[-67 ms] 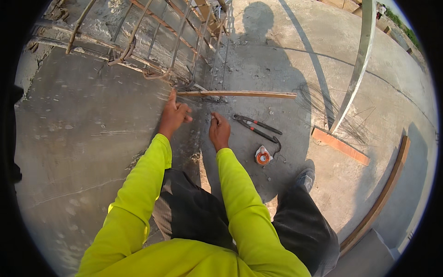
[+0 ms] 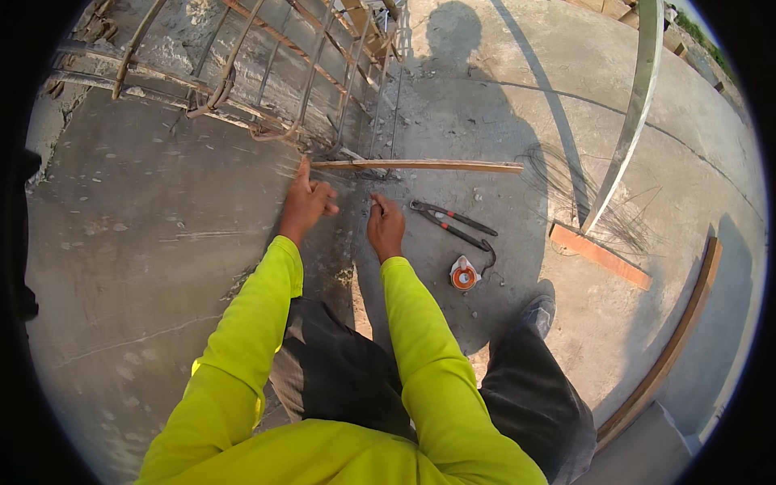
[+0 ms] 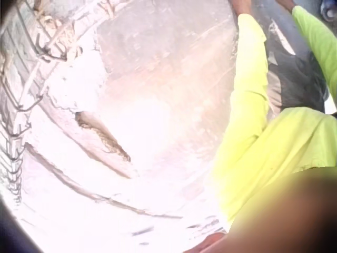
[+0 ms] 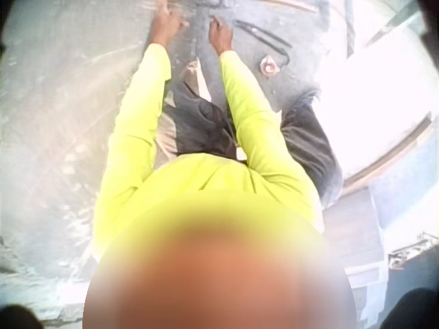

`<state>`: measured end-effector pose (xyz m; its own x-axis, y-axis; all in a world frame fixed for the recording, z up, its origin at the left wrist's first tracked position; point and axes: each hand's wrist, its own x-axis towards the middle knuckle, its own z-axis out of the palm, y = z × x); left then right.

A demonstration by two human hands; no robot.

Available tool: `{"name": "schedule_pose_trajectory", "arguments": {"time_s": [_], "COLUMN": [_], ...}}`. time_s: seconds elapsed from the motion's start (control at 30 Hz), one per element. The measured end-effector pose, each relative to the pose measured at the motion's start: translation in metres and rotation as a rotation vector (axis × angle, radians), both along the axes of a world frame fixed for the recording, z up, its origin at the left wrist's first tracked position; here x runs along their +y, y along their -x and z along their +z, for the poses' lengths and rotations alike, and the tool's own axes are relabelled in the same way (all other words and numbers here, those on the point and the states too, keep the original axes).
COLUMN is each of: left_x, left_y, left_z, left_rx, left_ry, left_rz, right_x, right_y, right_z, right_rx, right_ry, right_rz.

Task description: The person cuts a wooden plank with a hand saw, then uses pliers to tie wire around a vertical rebar cage. They position the cut wood against the rebar and secure it with wire, repeating the tying process at multiple points along the cage.

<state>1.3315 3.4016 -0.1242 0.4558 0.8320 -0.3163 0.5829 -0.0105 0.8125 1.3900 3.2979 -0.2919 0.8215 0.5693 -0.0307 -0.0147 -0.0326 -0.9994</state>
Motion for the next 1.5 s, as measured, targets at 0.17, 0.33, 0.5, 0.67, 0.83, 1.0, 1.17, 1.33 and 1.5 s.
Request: {"name": "schedule_pose_trajectory", "arguments": {"time_s": [0.17,0.33,0.5,0.67,0.83,1.0,1.17,1.33,1.5], "left_x": [0.001,0.003,0.005,0.007,0.012,0.014,0.009,0.006,0.000], "left_y": [-0.006,-0.010,-0.009,-0.010,-0.013,-0.017,-0.018,-0.018,-0.020], "left_z": [-0.001,-0.002,-0.004,-0.010,-0.012,-0.011,-0.009,-0.005,0.000], "left_rx": [0.041,0.073,0.077,0.098,0.107,0.289,0.344,0.341,0.443], "left_ry": [-0.086,-0.123,-0.246,-0.245,-0.178,-0.283,-0.351,-0.407,-0.630], "left_rz": [0.012,0.015,-0.024,-0.012,0.043,0.036,0.048,0.017,-0.025], "right_x": [0.030,0.055,0.063,0.068,0.072,0.066,0.064,0.068,0.066], "right_y": [-0.010,-0.014,-0.009,-0.004,0.000,-0.004,-0.009,-0.006,-0.001], "right_z": [0.005,0.010,0.013,0.011,0.002,-0.003,0.004,0.010,0.010], "right_rx": [-0.090,-0.150,-0.306,-0.310,-0.209,-0.217,-0.284,-0.271,-0.046], "right_ry": [-0.102,-0.071,-0.073,-0.036,-0.076,-0.079,-0.088,-0.012,-0.107], "right_rz": [-0.006,-0.009,-0.157,-0.190,-0.157,-0.188,-0.167,-0.176,-0.150]}}
